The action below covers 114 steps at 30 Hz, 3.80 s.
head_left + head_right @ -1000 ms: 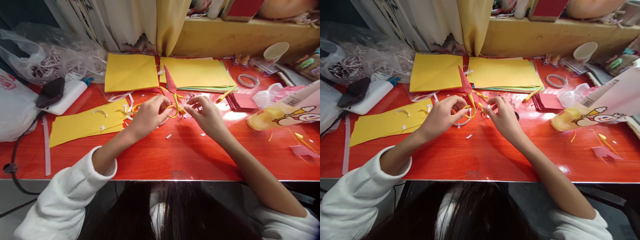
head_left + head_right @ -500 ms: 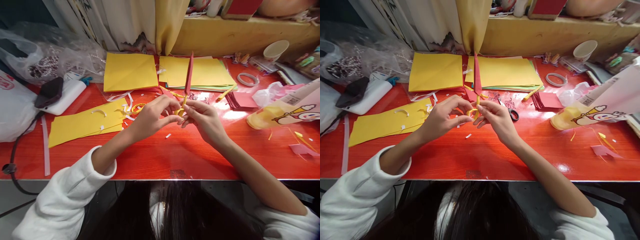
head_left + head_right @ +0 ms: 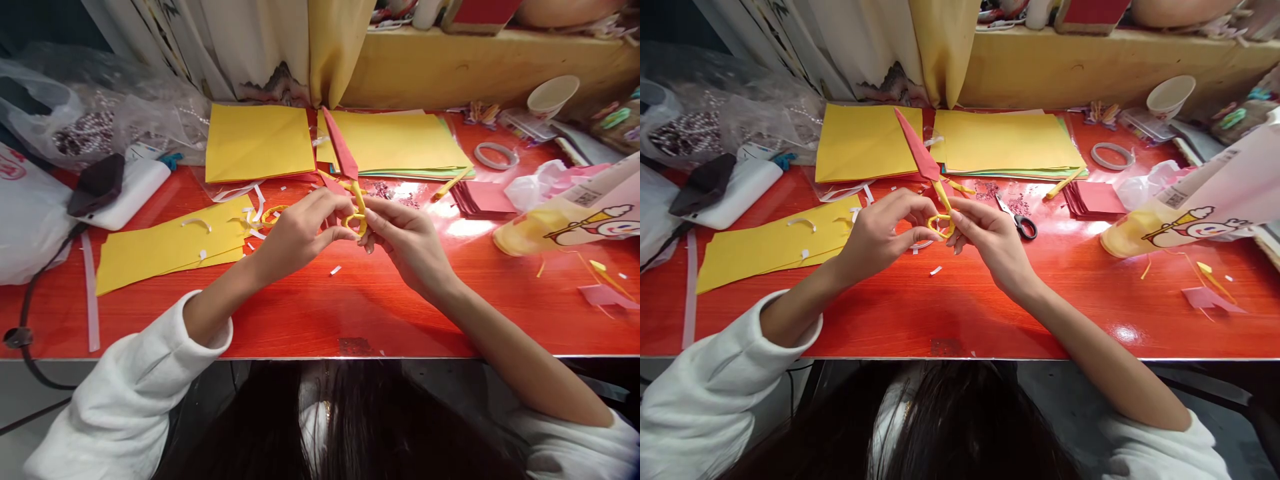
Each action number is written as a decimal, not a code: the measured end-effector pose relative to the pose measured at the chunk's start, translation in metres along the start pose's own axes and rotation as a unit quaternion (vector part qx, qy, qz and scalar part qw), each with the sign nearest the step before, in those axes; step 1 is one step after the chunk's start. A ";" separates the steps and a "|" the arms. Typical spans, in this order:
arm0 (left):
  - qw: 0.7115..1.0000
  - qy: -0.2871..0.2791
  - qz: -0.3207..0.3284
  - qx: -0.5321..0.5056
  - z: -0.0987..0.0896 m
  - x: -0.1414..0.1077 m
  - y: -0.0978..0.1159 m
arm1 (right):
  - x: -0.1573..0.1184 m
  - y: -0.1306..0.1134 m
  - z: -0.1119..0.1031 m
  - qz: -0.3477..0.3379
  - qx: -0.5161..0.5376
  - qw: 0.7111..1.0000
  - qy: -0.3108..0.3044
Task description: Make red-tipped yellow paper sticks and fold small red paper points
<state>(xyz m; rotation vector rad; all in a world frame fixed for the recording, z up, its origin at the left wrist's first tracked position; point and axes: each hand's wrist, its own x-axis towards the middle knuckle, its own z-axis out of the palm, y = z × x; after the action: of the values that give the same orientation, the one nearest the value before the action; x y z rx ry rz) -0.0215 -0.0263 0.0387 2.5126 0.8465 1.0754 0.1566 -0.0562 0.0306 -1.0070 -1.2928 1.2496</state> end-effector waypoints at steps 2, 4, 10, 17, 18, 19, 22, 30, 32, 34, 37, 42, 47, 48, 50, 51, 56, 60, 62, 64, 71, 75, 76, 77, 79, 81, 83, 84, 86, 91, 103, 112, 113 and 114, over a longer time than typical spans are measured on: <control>1.000 -0.012 -0.005 0.015 0.001 -0.001 0.000 | 0.000 0.000 0.001 -0.002 -0.011 1.000 0.011; 0.999 -0.018 0.001 0.031 0.002 -0.002 -0.002 | -0.001 0.000 0.002 -0.004 -0.023 1.000 0.015; 0.997 -0.011 0.050 0.051 0.004 -0.004 -0.004 | -0.003 0.001 0.004 -0.040 -0.079 0.996 -0.008; 0.998 -0.002 0.033 0.060 0.008 -0.006 0.002 | -0.003 -0.001 0.004 -0.048 -0.095 0.994 -0.006; 0.998 0.005 0.024 0.053 0.009 -0.007 0.003 | -0.003 -0.001 0.003 -0.052 -0.098 0.994 -0.009; 0.999 0.013 0.010 0.041 0.010 -0.007 0.004 | -0.003 -0.001 0.003 -0.055 -0.100 0.993 -0.013; 0.999 0.033 -0.042 -0.002 0.012 -0.009 0.005 | -0.004 0.002 0.004 -0.051 -0.090 0.994 -0.037; 0.999 0.037 -0.011 0.010 0.003 -0.006 0.000 | -0.002 0.000 0.002 -0.059 -0.071 0.996 -0.018; 1.000 0.015 -0.019 -0.007 0.000 -0.003 -0.001 | -0.001 -0.002 0.000 -0.053 -0.082 0.995 -0.009; 0.999 -0.020 -0.023 -0.018 -0.001 -0.001 -0.001 | 0.000 -0.001 -0.001 -0.056 -0.090 0.994 -0.010; 0.999 -0.041 -0.005 -0.014 0.000 0.000 0.000 | -0.001 0.002 -0.001 -0.072 -0.091 0.993 -0.025; 0.998 -0.014 0.057 0.019 0.007 -0.001 -0.003 | -0.001 0.008 0.001 -0.088 -0.082 0.991 -0.050; 0.995 0.061 0.079 0.001 0.013 -0.004 -0.007 | 0.001 0.008 0.001 -0.100 -0.083 0.991 -0.037; 0.995 0.075 0.068 -0.002 0.013 -0.005 -0.008 | 0.001 0.007 0.001 -0.100 -0.083 0.991 -0.029; 0.993 0.086 0.074 0.009 0.011 -0.006 -0.007 | 0.002 0.005 0.001 -0.097 -0.082 0.992 0.000; 0.992 0.083 0.094 0.023 0.010 -0.006 -0.007 | 0.002 0.004 0.001 -0.094 -0.083 0.992 0.018; 0.972 0.063 0.192 0.121 0.010 -0.006 -0.009 | 0.001 0.005 0.002 -0.077 -0.087 0.992 0.058; 0.970 0.087 0.176 0.146 0.015 -0.006 -0.011 | -0.002 0.006 0.005 -0.094 -0.104 0.989 0.043; 0.974 0.089 0.160 0.132 0.014 -0.005 -0.012 | -0.003 0.006 0.005 -0.107 -0.114 0.987 0.028; 0.977 0.091 0.152 0.116 0.013 -0.004 -0.012 | -0.004 0.005 0.005 -0.117 -0.120 0.986 0.007; 0.976 0.102 0.155 0.115 0.012 -0.003 -0.015 | -0.004 0.005 0.004 -0.129 -0.138 0.982 -0.012; 0.969 0.092 0.178 0.145 0.013 -0.004 -0.015 | -0.004 0.005 0.005 -0.123 -0.141 0.982 -0.008; 0.966 0.091 0.183 0.160 0.013 -0.004 -0.015 | -0.004 0.006 0.005 -0.124 -0.142 0.982 -0.003; 0.961 0.091 0.190 0.178 0.013 -0.004 -0.015 | -0.004 0.007 0.005 -0.124 -0.145 0.982 0.002; 0.952 0.095 0.203 0.209 0.014 -0.005 -0.015 | -0.004 0.010 0.005 -0.120 -0.154 0.981 0.013; 0.946 0.100 0.209 0.228 0.015 -0.006 -0.014 | -0.003 0.012 0.005 -0.116 -0.163 0.980 0.023; 0.944 0.099 0.203 0.240 0.017 -0.007 -0.013 | -0.003 0.012 0.006 -0.114 -0.171 0.978 0.033; 0.944 0.098 0.199 0.246 0.017 -0.008 -0.013 | -0.003 0.012 0.006 -0.113 -0.176 0.977 0.037; 0.941 0.099 0.195 0.258 0.019 -0.010 -0.013 | -0.003 0.010 0.006 -0.109 -0.191 0.975 0.041; 0.934 0.108 0.207 0.270 0.022 -0.011 -0.010 | -0.004 0.004 0.004 -0.105 -0.236 0.965 0.049; 0.959 0.164 0.184 0.139 0.006 -0.010 -0.011 | -0.004 0.004 0.005 -0.065 -0.170 0.983 0.019; 0.993 0.015 0.116 0.030 0.014 -0.004 -0.020 | -0.003 0.007 0.001 -0.104 -0.136 0.985 -0.007; 0.993 0.006 0.118 0.021 0.014 -0.005 -0.021 | -0.003 0.006 0.001 -0.105 -0.142 0.984 -0.006; 0.993 0.003 0.120 0.015 0.014 -0.005 -0.021 | -0.003 0.006 0.001 -0.108 -0.149 0.983 -0.007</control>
<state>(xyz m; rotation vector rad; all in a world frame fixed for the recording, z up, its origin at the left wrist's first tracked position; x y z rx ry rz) -0.0226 -0.0129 0.0169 2.6890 0.5764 1.1488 0.1555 -0.0591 0.0242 -1.0340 -1.5863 0.9162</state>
